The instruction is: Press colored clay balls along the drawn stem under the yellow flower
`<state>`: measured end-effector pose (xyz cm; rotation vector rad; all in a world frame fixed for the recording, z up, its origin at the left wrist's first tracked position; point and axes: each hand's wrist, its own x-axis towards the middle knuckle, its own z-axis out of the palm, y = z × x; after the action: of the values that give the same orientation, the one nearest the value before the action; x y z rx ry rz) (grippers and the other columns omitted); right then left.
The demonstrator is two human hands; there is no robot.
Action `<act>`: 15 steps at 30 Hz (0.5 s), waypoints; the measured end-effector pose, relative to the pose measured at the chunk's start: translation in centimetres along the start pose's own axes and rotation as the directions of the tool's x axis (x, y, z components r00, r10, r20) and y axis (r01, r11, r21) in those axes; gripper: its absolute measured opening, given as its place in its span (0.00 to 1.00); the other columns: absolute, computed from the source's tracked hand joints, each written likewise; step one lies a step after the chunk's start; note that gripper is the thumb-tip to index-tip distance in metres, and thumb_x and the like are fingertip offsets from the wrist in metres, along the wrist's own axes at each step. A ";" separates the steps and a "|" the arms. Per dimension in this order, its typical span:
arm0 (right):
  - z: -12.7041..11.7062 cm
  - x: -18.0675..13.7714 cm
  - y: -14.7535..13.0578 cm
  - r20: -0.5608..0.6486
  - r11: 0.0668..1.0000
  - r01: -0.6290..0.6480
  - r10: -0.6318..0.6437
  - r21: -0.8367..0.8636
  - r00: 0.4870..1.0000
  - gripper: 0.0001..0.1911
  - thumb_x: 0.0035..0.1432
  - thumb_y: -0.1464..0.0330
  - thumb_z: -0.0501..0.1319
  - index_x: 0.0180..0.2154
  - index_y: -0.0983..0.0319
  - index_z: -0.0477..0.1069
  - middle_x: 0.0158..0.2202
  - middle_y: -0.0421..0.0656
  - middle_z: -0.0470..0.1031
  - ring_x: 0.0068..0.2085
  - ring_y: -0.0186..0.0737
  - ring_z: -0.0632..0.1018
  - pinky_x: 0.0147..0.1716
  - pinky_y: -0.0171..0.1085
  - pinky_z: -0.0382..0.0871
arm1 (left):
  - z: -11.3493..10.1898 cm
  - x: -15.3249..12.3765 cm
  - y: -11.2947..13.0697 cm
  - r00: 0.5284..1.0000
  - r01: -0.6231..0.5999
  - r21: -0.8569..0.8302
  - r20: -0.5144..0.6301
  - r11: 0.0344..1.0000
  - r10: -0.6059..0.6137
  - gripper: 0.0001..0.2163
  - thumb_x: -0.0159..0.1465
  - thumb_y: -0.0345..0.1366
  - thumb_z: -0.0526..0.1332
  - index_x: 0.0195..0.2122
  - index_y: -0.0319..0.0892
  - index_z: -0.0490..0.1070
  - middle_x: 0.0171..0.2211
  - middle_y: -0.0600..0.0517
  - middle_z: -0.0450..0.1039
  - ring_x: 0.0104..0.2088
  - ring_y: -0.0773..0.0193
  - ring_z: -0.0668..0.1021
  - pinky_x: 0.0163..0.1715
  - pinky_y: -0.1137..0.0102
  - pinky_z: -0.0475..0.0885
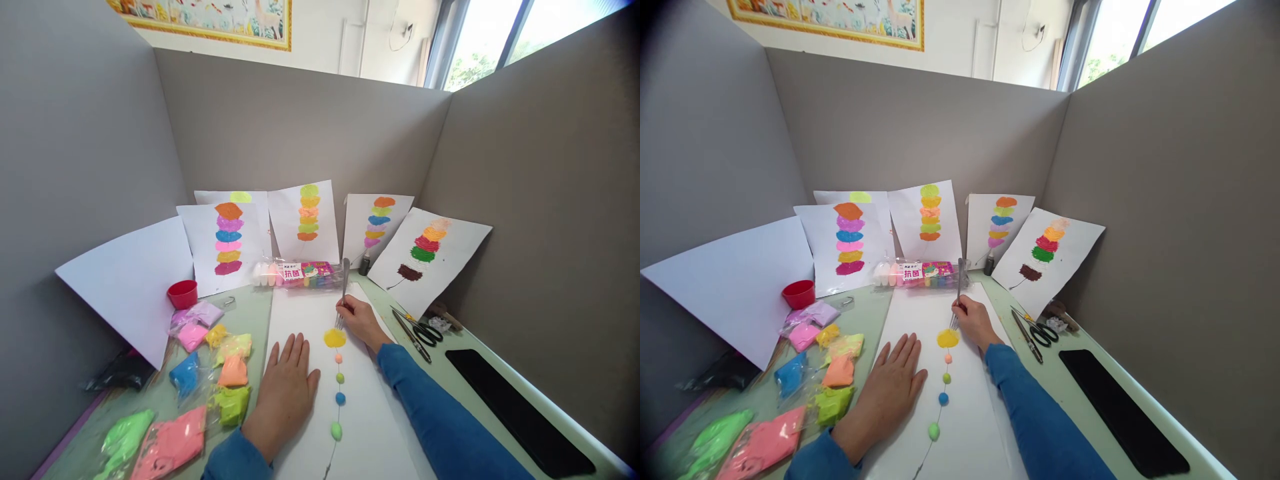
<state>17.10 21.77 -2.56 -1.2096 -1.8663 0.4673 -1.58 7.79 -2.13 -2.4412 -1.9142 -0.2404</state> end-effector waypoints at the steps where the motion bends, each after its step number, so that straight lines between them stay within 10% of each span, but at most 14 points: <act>1: 0.0 -0.1 -0.1 0.009 1.000 0.005 -0.005 0.006 1.000 0.06 0.53 0.66 0.54 0.29 0.61 0.68 0.22 0.36 0.67 0.26 0.34 0.68 0.28 0.32 0.59 | 0.0 0.0 0.0 1.000 -0.001 0.002 -0.006 1.000 0.001 0.25 0.67 0.42 0.42 0.62 0.35 0.55 0.64 0.44 0.51 0.64 0.55 0.53 0.62 0.52 0.50; 15: 0.0 -0.3 -0.8 0.058 1.000 0.016 -0.017 0.026 0.998 0.07 0.52 0.67 0.55 0.29 0.61 0.69 0.21 0.36 0.67 0.25 0.33 0.67 0.26 0.31 0.58 | 0.3 -0.1 -0.1 1.000 -0.005 0.008 -0.015 1.000 0.005 0.25 0.67 0.43 0.41 0.62 0.35 0.55 0.64 0.44 0.51 0.64 0.55 0.53 0.62 0.53 0.49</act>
<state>16.70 21.16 -2.19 -1.1745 -1.9127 0.5209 -1.63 7.77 -2.42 -2.4312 -1.8994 -0.2500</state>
